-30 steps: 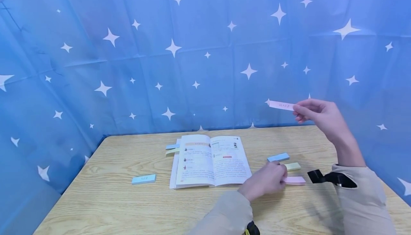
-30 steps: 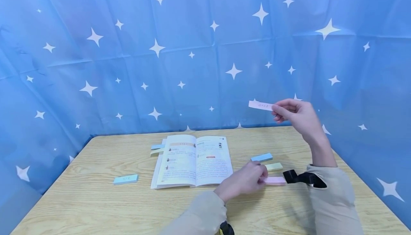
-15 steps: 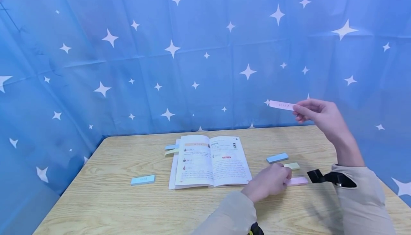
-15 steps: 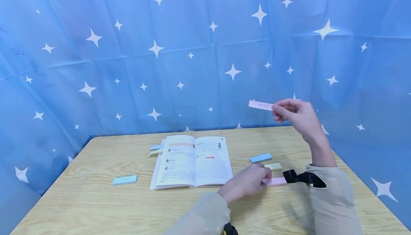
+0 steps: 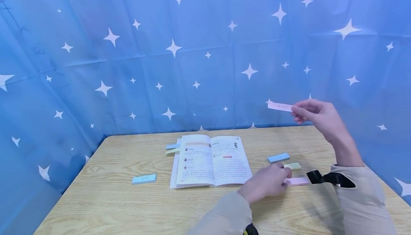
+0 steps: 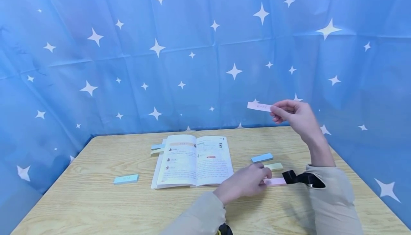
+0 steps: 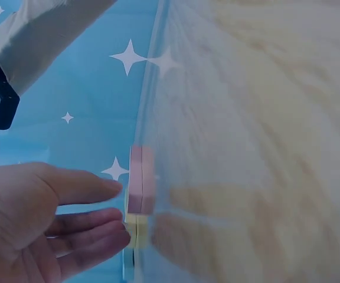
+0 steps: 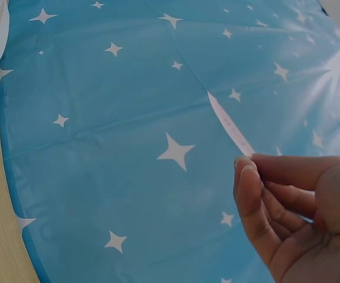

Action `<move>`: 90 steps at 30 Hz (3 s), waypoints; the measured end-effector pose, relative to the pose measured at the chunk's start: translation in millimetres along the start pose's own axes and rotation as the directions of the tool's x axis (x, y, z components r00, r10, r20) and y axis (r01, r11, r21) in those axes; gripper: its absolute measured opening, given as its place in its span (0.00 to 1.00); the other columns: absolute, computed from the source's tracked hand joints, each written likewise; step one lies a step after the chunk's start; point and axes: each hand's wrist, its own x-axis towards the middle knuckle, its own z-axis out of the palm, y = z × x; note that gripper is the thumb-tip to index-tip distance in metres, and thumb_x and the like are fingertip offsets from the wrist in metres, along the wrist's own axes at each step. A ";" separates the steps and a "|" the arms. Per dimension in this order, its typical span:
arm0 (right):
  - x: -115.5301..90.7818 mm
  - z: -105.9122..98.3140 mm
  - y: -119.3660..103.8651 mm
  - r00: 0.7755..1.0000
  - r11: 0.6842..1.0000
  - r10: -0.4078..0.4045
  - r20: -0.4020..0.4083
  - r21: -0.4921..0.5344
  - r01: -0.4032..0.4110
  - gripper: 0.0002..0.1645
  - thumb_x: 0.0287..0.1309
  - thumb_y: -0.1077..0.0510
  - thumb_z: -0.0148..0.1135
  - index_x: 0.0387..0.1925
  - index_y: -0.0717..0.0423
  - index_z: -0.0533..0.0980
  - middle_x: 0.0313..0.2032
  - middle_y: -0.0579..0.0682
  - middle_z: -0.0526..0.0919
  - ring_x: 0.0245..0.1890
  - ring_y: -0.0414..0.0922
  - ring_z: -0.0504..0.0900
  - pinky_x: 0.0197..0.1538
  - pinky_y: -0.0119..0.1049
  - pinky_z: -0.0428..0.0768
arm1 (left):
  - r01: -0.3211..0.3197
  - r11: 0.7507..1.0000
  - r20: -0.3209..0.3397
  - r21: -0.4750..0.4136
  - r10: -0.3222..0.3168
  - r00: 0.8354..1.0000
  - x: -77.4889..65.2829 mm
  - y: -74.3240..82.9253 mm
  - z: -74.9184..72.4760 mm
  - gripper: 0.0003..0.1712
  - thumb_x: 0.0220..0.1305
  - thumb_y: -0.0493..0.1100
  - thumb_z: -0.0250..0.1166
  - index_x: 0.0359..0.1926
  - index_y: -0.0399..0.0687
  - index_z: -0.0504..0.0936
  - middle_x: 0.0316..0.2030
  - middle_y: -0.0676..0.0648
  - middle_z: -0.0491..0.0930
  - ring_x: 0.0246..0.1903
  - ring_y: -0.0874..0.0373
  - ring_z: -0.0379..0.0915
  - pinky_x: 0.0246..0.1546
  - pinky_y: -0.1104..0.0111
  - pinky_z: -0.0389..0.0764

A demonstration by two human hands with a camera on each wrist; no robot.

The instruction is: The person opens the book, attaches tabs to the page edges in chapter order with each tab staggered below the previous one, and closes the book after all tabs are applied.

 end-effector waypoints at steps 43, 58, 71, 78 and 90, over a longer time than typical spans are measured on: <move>12.5 57.1 22.6 0.969 0.999 -0.021 0.248 -0.029 0.029 0.17 0.73 0.58 0.59 0.49 0.71 0.77 0.33 0.54 0.85 0.30 0.43 0.84 0.37 0.35 0.85 | 0.193 0.978 -0.124 0.075 -0.183 0.975 -65.8 -90.8 -21.1 0.17 0.72 0.46 0.63 0.59 0.51 0.79 0.51 0.47 0.76 0.45 0.58 0.71 0.43 0.68 0.79; 16.1 79.2 46.1 0.932 0.997 0.082 0.352 -0.031 -0.076 0.17 0.72 0.59 0.59 0.48 0.74 0.77 0.34 0.57 0.83 0.31 0.47 0.85 0.39 0.39 0.86 | 0.268 0.960 -0.047 0.083 -0.265 0.963 -79.2 -106.2 -20.8 0.22 0.72 0.49 0.61 0.63 0.48 0.76 0.57 0.43 0.73 0.53 0.51 0.71 0.51 0.63 0.78; 16.8 86.3 58.9 0.893 0.983 0.182 0.411 -0.080 -0.163 0.16 0.73 0.61 0.56 0.49 0.74 0.77 0.34 0.58 0.83 0.35 0.53 0.84 0.43 0.47 0.85 | 0.268 0.960 0.019 0.085 -0.271 0.962 -82.6 -107.0 -21.0 0.22 0.75 0.50 0.59 0.66 0.53 0.77 0.63 0.47 0.72 0.60 0.52 0.68 0.56 0.61 0.77; 14.8 94.0 66.1 0.862 0.976 0.219 0.457 -0.104 -0.193 0.14 0.72 0.63 0.57 0.47 0.75 0.77 0.36 0.62 0.83 0.35 0.53 0.84 0.39 0.44 0.85 | 0.269 0.957 0.048 0.105 -0.275 0.960 -80.0 -105.1 -20.5 0.22 0.76 0.50 0.56 0.68 0.57 0.75 0.65 0.50 0.71 0.61 0.53 0.66 0.56 0.60 0.76; 11.0 101.1 70.8 0.804 0.949 0.315 0.504 -0.154 -0.275 0.14 0.71 0.64 0.57 0.46 0.76 0.77 0.34 0.61 0.84 0.32 0.49 0.84 0.37 0.40 0.85 | 0.331 0.936 0.100 0.120 -0.343 0.934 -71.4 -98.8 -23.4 0.24 0.77 0.52 0.55 0.70 0.63 0.72 0.66 0.51 0.67 0.64 0.51 0.62 0.64 0.56 0.69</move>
